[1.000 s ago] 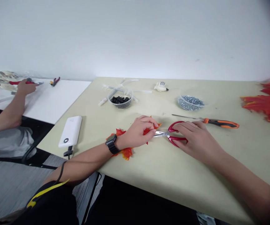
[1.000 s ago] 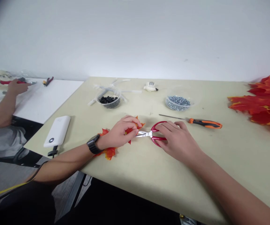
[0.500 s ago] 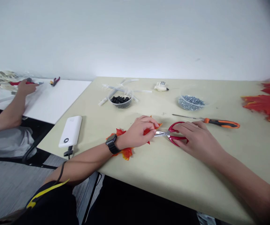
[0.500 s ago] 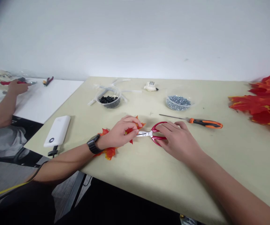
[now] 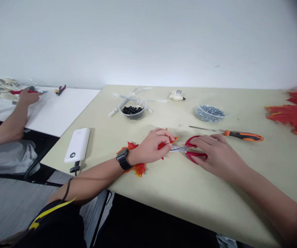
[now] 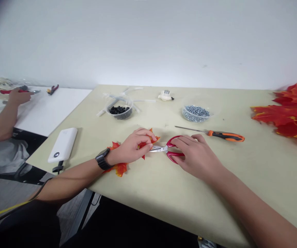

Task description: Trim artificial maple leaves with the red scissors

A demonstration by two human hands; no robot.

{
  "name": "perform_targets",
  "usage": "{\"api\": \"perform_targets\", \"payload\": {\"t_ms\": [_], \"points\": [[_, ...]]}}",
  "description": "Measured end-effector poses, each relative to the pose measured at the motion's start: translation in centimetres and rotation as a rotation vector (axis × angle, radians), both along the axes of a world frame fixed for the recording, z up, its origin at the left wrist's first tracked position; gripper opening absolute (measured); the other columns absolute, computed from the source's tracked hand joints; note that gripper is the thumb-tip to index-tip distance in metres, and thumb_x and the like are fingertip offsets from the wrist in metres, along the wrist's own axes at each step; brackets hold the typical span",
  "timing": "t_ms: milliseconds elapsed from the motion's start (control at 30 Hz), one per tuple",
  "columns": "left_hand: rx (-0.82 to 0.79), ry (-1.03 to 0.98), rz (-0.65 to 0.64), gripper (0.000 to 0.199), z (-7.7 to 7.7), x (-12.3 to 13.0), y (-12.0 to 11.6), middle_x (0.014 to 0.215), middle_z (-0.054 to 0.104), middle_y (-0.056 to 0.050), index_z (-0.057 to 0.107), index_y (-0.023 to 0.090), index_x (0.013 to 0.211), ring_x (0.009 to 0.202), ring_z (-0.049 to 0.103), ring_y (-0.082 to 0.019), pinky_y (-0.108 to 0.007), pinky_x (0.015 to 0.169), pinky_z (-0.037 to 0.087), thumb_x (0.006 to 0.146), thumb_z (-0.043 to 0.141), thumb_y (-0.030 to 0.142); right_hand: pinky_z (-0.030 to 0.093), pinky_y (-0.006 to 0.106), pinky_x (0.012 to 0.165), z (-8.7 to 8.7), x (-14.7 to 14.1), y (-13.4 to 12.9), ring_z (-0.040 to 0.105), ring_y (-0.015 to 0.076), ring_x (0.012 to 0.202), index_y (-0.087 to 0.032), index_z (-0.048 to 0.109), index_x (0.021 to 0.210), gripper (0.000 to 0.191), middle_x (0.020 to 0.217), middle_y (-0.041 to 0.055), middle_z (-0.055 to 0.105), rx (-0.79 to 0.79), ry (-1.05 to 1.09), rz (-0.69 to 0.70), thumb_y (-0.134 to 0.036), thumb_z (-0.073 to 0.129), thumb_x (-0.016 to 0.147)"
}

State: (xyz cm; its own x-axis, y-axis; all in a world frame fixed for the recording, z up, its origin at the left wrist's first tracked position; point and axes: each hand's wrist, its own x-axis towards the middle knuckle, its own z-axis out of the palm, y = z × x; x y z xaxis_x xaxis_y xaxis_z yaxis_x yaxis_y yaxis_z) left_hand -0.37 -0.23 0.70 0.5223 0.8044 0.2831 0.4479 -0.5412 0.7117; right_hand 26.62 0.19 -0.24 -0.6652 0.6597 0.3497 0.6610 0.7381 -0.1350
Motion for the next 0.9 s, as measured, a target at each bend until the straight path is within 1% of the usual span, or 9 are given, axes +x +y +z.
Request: {"api": "perform_targets", "payload": {"t_ms": [200, 300, 433, 633, 900], "points": [[-0.002, -0.009, -0.005, 0.026, 0.01, 0.03, 0.07, 0.115, 0.071, -0.005, 0.055, 0.020, 0.069, 0.113, 0.061, -0.021, -0.043, 0.110, 0.044, 0.096, 0.055, 0.021, 0.040, 0.040, 0.088, -0.05, 0.07, -0.08, 0.071, 0.0221, 0.094, -0.022, 0.060, 0.109, 0.016, 0.109, 0.0053, 0.075, 0.001, 0.002, 0.011, -0.035, 0.060, 0.099], [0.003, -0.012, -0.007, 0.026, 0.02, 0.02, 0.06, 0.115, 0.071, -0.005, 0.055, 0.020, 0.069, 0.112, 0.061, -0.021, -0.042, 0.109, 0.045, 0.096, 0.055, 0.021, 0.041, 0.040, 0.088, -0.03, 0.02, -0.12, 0.071, 0.0219, 0.095, -0.022, 0.060, 0.109, 0.016, 0.110, 0.0053, 0.075, 0.012, 0.003, 0.016, -0.034, 0.059, 0.099], [-0.003, -0.010, -0.006, 0.027, 0.09, 0.01, 0.07, 0.115, 0.071, -0.005, 0.055, 0.020, 0.069, 0.112, 0.061, -0.021, -0.043, 0.112, 0.043, 0.096, 0.056, 0.021, 0.041, 0.040, 0.088, 0.02, -0.05, -0.12, 0.071, 0.0217, 0.094, -0.022, 0.060, 0.108, 0.014, 0.109, 0.0055, 0.075, 0.006, 0.005, 0.017, -0.033, 0.059, 0.099], [0.001, -0.023, -0.020, 0.026, 0.11, 0.01, 0.16, 0.114, 0.072, -0.005, 0.055, 0.020, 0.070, 0.110, 0.062, -0.021, -0.043, 0.111, 0.044, 0.096, 0.055, 0.022, 0.042, 0.041, 0.088, 0.01, 0.02, -0.11, 0.072, 0.0241, 0.095, -0.022, 0.062, 0.109, 0.016, 0.111, 0.0073, 0.076, -0.015, 0.013, 0.011, -0.034, 0.059, 0.098], [-0.004, -0.024, -0.011, 0.026, 0.16, -0.11, 0.16, 0.113, 0.071, -0.006, 0.056, 0.020, 0.069, 0.108, 0.062, -0.021, -0.042, 0.107, 0.046, 0.095, 0.056, 0.021, 0.042, 0.040, 0.087, 0.35, -0.08, -0.25, 0.071, 0.0216, 0.091, -0.022, 0.062, 0.107, 0.015, 0.106, 0.0048, 0.075, -0.008, 0.013, 0.011, -0.034, 0.060, 0.099]]}}
